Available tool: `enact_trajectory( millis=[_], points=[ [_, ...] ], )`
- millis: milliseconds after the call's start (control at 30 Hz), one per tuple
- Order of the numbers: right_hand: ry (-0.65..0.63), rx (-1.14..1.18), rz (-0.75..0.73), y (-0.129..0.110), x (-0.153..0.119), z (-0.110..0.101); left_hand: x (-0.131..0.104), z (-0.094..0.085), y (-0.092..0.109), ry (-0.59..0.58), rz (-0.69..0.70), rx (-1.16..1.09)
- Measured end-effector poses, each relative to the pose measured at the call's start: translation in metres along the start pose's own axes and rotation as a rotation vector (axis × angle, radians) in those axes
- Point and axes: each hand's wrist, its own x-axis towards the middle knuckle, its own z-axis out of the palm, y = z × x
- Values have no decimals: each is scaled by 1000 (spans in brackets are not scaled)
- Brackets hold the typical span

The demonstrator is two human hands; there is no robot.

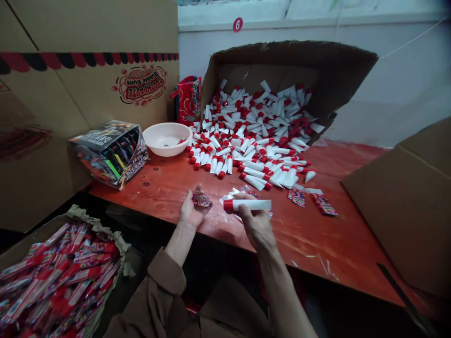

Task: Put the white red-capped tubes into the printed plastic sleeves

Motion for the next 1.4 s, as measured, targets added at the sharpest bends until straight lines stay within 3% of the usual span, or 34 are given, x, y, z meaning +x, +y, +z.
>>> enact_trajectory(
  millis=[133, 300, 567, 700, 1000, 1200, 1400],
  points=[
    [12, -5, -112, 1, -2, 25, -6, 5, 0, 33, -7, -36],
    [-39, -72, -145, 4, -2, 36, -11, 9, 0, 25, -8, -52],
    [56, -256, -348, 16, 1, 38, -15, 15, -2, 4, 26, -34],
    [80, -208, -315, 24, 3, 39, -22, 16, -13, -100, 79, 21],
    [168, -219, -368, 33, 2, 46, -29, 9, -27, -187, 129, 201],
    [58, -77, -251, 27, -4, 39, -31, 9, -20, -194, 183, 221],
    [82, -402, -398, 15, -14, 21, -35, 11, -11, -185, 244, 301]
  ],
)
